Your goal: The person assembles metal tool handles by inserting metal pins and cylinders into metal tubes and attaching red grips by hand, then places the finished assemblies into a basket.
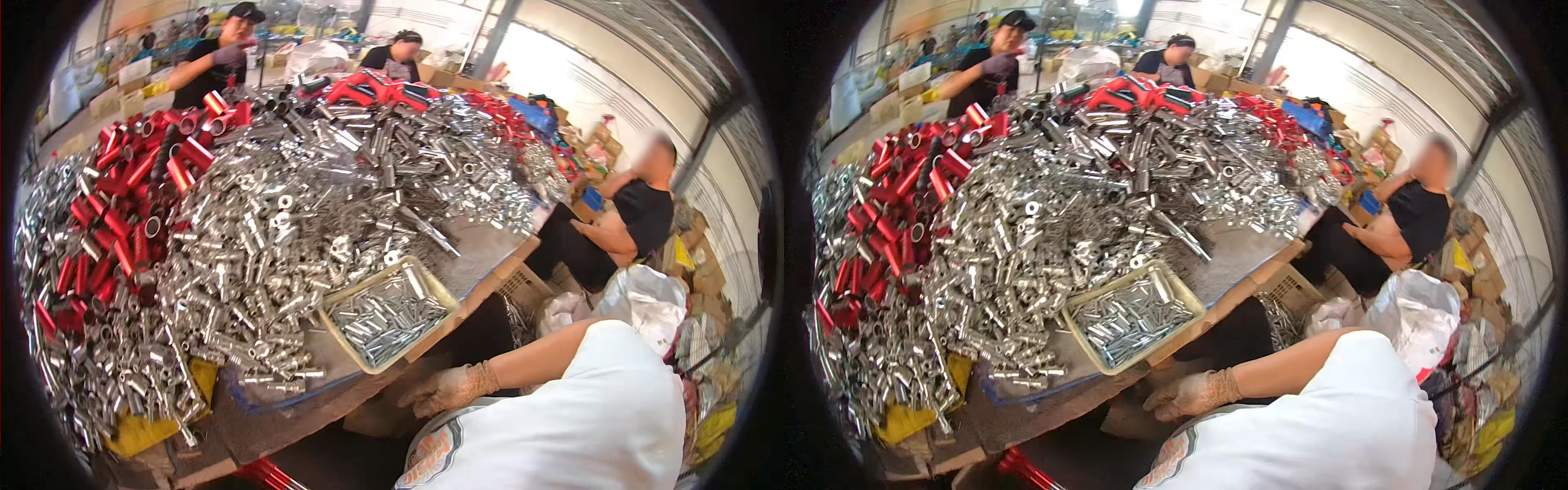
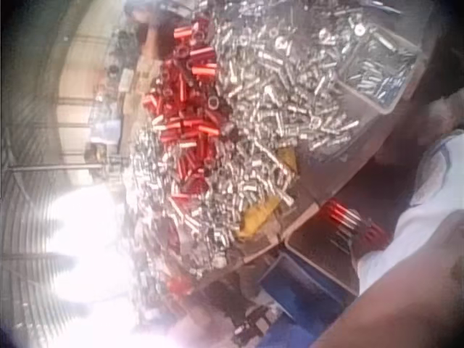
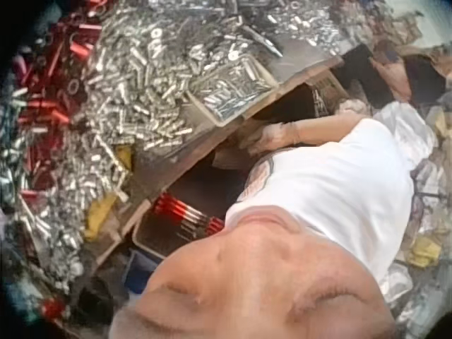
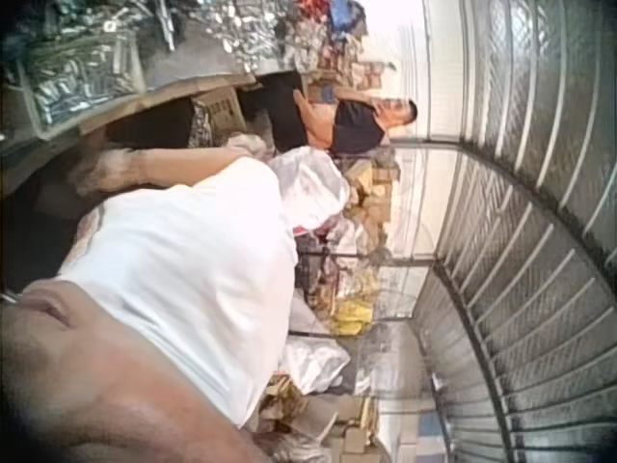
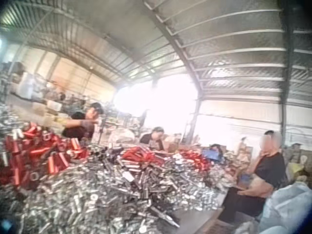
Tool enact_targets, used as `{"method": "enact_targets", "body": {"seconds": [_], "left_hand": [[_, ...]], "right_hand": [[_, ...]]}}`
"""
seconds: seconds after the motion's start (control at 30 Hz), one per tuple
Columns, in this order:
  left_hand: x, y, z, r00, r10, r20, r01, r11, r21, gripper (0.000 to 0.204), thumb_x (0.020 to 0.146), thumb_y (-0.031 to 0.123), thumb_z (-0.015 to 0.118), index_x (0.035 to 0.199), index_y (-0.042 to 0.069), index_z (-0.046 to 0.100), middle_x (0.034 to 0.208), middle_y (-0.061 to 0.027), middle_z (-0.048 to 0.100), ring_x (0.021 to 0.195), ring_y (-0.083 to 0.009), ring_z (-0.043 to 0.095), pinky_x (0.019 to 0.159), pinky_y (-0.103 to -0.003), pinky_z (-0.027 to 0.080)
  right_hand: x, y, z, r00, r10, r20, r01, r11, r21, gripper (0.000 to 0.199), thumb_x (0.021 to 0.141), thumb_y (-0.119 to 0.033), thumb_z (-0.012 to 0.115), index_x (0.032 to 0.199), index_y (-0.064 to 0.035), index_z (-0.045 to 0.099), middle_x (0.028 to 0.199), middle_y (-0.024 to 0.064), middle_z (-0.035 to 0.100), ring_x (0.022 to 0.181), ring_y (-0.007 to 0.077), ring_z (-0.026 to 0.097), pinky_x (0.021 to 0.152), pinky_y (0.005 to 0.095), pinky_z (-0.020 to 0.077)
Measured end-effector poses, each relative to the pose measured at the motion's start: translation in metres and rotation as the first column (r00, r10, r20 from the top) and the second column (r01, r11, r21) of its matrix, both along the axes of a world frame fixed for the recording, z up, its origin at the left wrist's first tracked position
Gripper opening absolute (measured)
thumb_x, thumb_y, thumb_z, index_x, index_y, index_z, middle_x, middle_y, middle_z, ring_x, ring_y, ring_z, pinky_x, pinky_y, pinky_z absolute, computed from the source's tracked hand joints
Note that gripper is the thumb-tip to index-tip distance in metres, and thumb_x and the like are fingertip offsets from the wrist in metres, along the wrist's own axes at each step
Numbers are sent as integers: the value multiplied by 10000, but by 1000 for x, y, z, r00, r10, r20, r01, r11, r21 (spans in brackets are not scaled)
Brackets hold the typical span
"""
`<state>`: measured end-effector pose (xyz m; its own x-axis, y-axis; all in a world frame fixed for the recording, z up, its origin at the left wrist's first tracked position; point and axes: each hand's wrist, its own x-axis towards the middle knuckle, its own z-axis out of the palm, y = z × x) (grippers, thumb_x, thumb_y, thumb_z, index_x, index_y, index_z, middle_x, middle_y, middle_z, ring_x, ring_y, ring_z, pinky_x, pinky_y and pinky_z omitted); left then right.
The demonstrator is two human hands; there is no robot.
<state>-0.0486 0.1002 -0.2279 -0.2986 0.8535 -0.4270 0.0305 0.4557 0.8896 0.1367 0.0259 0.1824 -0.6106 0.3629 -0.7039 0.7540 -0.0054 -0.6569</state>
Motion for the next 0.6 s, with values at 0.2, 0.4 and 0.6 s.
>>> {"method": "enact_targets", "body": {"seconds": [0.2,0.4,0.6], "left_hand": [[-28,-55,-26,994,96,-53,-95,995,34,336,894,191,534,1141,-22,613,1068,-189,666,989,-325,636,853,-400,509],[-89,-134,-3,951,256,-170,-249,966,65,343,895,154,538,1178,-32,594,1119,-193,650,1041,-315,619,891,-393,496],[-140,-223,77,839,437,-323,-421,899,124,357,897,117,541,1215,-41,575,1170,-198,634,1094,-305,601,928,-387,483]], "right_hand": [[-6,1,20,989,138,52,-143,984,106,492,977,-234,535,1410,-27,425,1064,62,629,1002,141,575,892,284,449],[0,22,37,989,135,-52,-130,988,85,518,954,-332,551,1388,-63,467,1274,113,586,1188,214,545,1023,323,409],[36,93,81,726,-371,-578,451,893,-7,453,905,-264,627,1304,-61,556,1116,109,664,994,243,639,830,350,520]]}}
